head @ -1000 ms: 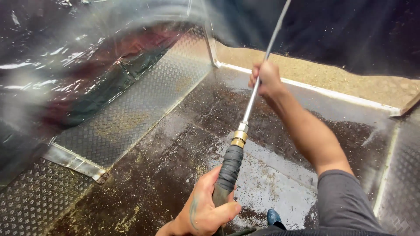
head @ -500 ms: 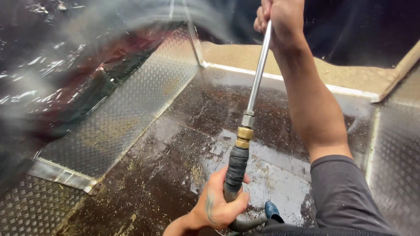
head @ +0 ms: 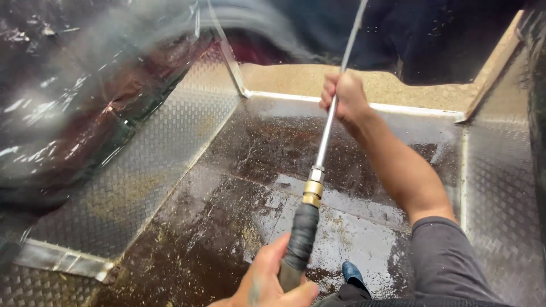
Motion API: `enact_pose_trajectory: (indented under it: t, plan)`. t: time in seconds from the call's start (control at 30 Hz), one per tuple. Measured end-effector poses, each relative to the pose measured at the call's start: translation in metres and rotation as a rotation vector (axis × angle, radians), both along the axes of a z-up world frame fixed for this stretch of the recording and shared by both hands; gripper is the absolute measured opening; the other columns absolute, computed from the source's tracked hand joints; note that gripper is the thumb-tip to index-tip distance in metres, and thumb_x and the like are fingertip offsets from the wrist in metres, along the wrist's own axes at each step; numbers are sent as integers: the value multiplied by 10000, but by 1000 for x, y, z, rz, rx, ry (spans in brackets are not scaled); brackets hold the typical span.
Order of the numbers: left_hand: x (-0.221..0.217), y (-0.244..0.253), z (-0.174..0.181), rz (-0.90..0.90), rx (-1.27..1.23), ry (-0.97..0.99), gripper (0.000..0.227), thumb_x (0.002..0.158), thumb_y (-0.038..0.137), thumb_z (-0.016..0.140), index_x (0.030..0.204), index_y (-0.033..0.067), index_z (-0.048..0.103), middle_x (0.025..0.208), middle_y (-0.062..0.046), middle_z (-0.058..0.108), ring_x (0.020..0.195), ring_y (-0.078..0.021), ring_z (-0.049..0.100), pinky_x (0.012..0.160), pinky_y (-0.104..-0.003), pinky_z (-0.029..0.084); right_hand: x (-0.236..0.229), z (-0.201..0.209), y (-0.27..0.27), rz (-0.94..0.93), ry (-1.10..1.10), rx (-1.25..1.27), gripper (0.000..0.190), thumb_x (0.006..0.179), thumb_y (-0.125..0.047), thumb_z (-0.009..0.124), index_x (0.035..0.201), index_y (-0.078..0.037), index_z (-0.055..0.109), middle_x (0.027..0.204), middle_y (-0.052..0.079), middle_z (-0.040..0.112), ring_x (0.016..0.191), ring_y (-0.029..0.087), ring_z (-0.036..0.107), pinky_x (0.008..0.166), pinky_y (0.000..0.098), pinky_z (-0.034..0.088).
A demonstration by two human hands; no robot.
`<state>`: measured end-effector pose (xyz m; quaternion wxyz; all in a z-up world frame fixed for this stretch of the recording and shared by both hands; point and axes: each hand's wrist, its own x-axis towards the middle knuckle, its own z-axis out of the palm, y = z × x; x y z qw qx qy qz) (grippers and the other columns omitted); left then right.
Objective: Pressure washing the interior floor and walls of a trailer or service bay to remove dirt and debris.
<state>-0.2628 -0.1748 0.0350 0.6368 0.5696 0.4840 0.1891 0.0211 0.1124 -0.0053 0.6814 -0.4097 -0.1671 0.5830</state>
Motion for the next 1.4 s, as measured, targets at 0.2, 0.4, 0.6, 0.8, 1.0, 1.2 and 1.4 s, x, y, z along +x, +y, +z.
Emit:
enact_pose_trajectory:
  t: [0.2,0.4,0.6,0.8,1.0,1.2,1.4]
  plan:
    - [-10,16,4,-114,110,59,262,747,132,747,994,95,668,575,4,562,493,-82,452,506,-281,389,12,116,-14,-186,-209,624,163,984,-58,532,825,-28,551,460,29,330,303,167,356,293,320,214]
    - [-39,40,18,-86,276,184,256,684,164,865,869,109,697,526,17,498,487,-105,402,478,-299,335,13,119,-7,-309,-188,726,205,732,68,340,613,-73,430,553,81,407,408,175,427,405,316,291]
    - [-56,82,37,-101,141,879,687,558,574,835,1218,679,672,921,126,631,928,-22,704,865,-155,500,-17,70,13,-263,56,471,118,956,-74,489,864,-37,553,435,-6,322,317,144,306,322,309,171]
    - [-84,175,8,-305,182,684,516,687,506,761,1190,407,704,883,38,576,826,-92,565,782,-205,401,-14,34,63,-401,173,420,240,1045,-156,502,863,-58,626,417,-15,340,316,128,329,351,273,230]
    - [-105,285,-121,-818,-199,-587,1045,907,632,643,1686,72,228,675,-71,558,569,-123,483,602,-246,412,-12,90,83,-593,45,575,321,1033,-279,506,990,-6,671,425,-9,351,320,121,332,364,254,215]
    - [-113,331,-118,-822,16,-606,624,1067,468,481,1471,-5,430,586,-48,491,401,-140,442,405,-265,412,-29,86,98,-786,-162,486,346,1016,-320,525,1053,-6,666,439,-6,351,331,111,352,372,255,250]
    - [-173,360,-101,-866,-36,-409,554,954,525,597,1236,52,542,535,8,530,452,-57,470,463,-204,367,-43,-28,130,-767,-95,299,306,1076,-318,459,991,-74,622,476,-37,295,366,86,272,379,246,209]
